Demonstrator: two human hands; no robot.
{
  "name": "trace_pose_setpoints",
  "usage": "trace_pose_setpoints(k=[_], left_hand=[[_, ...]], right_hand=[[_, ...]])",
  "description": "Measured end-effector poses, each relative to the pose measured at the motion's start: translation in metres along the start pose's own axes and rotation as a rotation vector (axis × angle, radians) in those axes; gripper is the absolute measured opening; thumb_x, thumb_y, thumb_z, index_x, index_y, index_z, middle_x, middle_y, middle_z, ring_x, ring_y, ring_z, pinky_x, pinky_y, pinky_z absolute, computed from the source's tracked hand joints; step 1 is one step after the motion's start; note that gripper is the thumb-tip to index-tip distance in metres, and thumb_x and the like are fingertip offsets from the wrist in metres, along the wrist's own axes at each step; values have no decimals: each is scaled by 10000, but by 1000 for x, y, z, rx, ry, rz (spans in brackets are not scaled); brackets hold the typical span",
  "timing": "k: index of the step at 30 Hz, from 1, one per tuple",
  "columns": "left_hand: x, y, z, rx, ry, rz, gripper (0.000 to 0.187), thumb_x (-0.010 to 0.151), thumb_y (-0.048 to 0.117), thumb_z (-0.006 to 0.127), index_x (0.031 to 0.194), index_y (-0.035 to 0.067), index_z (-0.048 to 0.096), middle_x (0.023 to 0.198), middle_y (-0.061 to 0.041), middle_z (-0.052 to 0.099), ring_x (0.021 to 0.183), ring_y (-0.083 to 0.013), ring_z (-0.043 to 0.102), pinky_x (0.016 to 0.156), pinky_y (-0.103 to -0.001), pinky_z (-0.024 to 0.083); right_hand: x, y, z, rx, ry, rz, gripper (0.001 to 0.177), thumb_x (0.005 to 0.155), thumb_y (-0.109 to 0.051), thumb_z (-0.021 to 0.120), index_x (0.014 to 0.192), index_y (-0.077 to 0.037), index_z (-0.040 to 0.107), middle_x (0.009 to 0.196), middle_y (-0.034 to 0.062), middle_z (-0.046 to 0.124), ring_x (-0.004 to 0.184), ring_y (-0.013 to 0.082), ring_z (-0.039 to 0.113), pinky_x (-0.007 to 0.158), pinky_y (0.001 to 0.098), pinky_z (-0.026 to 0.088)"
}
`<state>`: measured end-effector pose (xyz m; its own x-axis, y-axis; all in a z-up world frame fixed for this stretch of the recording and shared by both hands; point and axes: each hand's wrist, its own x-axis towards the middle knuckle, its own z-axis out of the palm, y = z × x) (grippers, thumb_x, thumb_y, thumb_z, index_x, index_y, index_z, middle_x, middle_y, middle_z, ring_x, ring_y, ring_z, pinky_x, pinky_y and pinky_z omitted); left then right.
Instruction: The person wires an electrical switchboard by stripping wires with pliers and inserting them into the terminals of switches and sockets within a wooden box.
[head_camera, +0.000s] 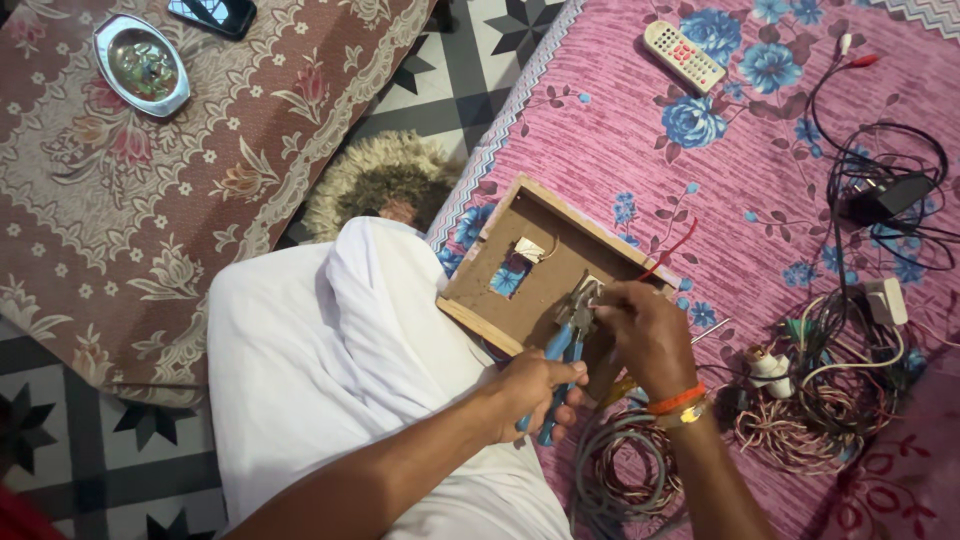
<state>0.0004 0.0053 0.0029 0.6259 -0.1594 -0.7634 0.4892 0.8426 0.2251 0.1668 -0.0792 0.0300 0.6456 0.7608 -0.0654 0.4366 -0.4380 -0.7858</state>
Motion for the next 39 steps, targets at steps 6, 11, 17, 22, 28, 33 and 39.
trace_pose_setpoints(k=[6, 11, 17, 22, 28, 33, 39], left_hand=[[-5, 0, 3, 59, 94, 88, 127, 855, 64, 604, 966, 1, 596, 661, -101, 570, 506, -187, 558, 430, -358, 478], [-4, -2, -10, 252, 63, 189, 178, 818, 41, 650, 915, -106, 625, 674, -138, 631, 502, -193, 564, 428, -334, 453], [2, -18, -1, 42, 44, 179, 192, 794, 11, 652, 978, 35, 603, 759, -97, 625, 571, -190, 612, 488, -342, 526], [2, -23, 0, -36, -13, 83, 154, 869, 74, 678, 958, -3, 579, 784, -91, 623, 602, -172, 634, 511, -344, 554], [-4, -22, 9, 98, -1, 235, 517, 799, 149, 794, 1144, 55, 420, 762, -13, 523, 458, -123, 493, 353, -277, 410], [-5, -29, 10, 88, 118, 134, 541, 813, 207, 829, 1089, 93, 377, 761, 3, 471, 456, -86, 451, 360, -245, 354], [5, -33, -5, -32, 14, 58, 360, 929, 242, 770, 995, 95, 449, 656, -14, 471, 479, -126, 492, 389, -290, 368]], right_hand=[[-37, -24, 16, 453, -239, 671, 449, 927, -438, 698, 862, 3, 757, 615, 75, 644, 503, 152, 579, 463, 309, 441], [-41, -27, 38, 623, -181, 753, 421, 885, -366, 725, 758, 35, 699, 576, 97, 652, 406, 187, 571, 365, 316, 421], [-46, -15, 54, 870, -112, 734, 330, 917, -309, 723, 864, 15, 695, 707, 115, 697, 481, 155, 583, 399, 283, 433], [-43, 2, 57, 1482, -238, 967, 342, 843, -290, 632, 1052, -21, 670, 1001, 168, 747, 896, 281, 766, 834, 439, 623], [-45, 28, 85, 1883, -501, 589, 403, 915, -510, 655, 888, -111, 602, 832, 83, 662, 935, 319, 668, 951, 607, 527], [-46, 46, 91, 1678, -494, 681, 481, 987, -552, 603, 789, -128, 489, 701, 21, 513, 803, 253, 592, 889, 536, 540], [-39, 27, 85, 1585, -475, 872, 438, 949, -537, 590, 793, -133, 528, 707, 47, 588, 753, 236, 601, 771, 440, 574]])
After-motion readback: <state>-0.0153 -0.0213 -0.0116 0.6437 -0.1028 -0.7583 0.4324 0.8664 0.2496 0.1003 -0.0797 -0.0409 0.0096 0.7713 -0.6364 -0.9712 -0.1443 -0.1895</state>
